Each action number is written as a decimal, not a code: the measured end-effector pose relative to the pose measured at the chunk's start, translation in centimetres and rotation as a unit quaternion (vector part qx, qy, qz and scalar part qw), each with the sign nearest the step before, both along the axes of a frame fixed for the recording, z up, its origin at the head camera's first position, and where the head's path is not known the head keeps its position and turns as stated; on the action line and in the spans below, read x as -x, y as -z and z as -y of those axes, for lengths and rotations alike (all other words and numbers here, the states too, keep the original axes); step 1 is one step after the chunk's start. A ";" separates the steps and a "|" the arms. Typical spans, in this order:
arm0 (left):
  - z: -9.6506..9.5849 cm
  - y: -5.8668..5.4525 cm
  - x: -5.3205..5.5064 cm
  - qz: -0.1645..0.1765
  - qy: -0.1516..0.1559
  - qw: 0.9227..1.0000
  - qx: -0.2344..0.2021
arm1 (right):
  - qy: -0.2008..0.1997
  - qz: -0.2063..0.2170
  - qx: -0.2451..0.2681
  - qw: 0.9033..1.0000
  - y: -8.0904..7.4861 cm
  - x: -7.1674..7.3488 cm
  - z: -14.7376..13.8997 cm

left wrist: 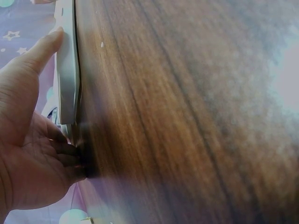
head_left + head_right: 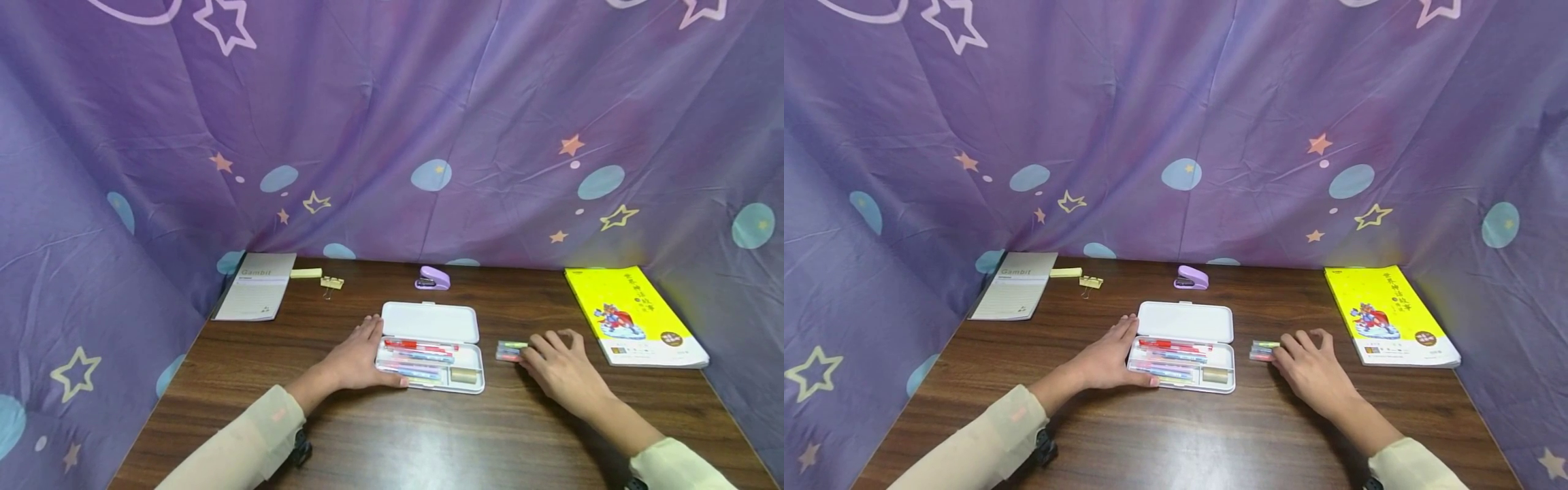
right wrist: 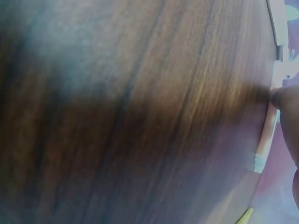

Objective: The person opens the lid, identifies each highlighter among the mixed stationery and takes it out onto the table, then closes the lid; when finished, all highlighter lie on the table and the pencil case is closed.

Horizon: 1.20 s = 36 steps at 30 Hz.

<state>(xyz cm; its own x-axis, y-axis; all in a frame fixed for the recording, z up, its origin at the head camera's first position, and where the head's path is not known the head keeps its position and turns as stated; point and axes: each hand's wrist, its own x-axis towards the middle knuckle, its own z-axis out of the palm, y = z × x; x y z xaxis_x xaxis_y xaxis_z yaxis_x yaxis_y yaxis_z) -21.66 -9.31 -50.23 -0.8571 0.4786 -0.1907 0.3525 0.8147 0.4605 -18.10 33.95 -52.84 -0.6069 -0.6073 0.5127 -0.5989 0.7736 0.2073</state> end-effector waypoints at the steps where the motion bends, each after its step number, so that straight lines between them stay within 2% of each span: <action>1: 0.0 0.0 0.0 -0.001 0.000 1.000 0.000 | -0.001 -0.001 0.000 1.000 0.0 0.0 0.0; 16: 0.1 0.0 0.1 -0.002 0.005 1.000 -0.005 | -0.025 -0.022 0.014 0.999 -0.3 0.6 1.7; 23: 0.1 0.0 0.1 0.000 0.003 1.000 -0.007 | -0.045 -0.010 0.009 0.999 -1.1 1.1 3.2; 36: 0.0 0.0 0.0 0.001 0.001 1.000 -0.007 | -0.050 0.032 -0.004 0.998 -1.6 2.1 7.9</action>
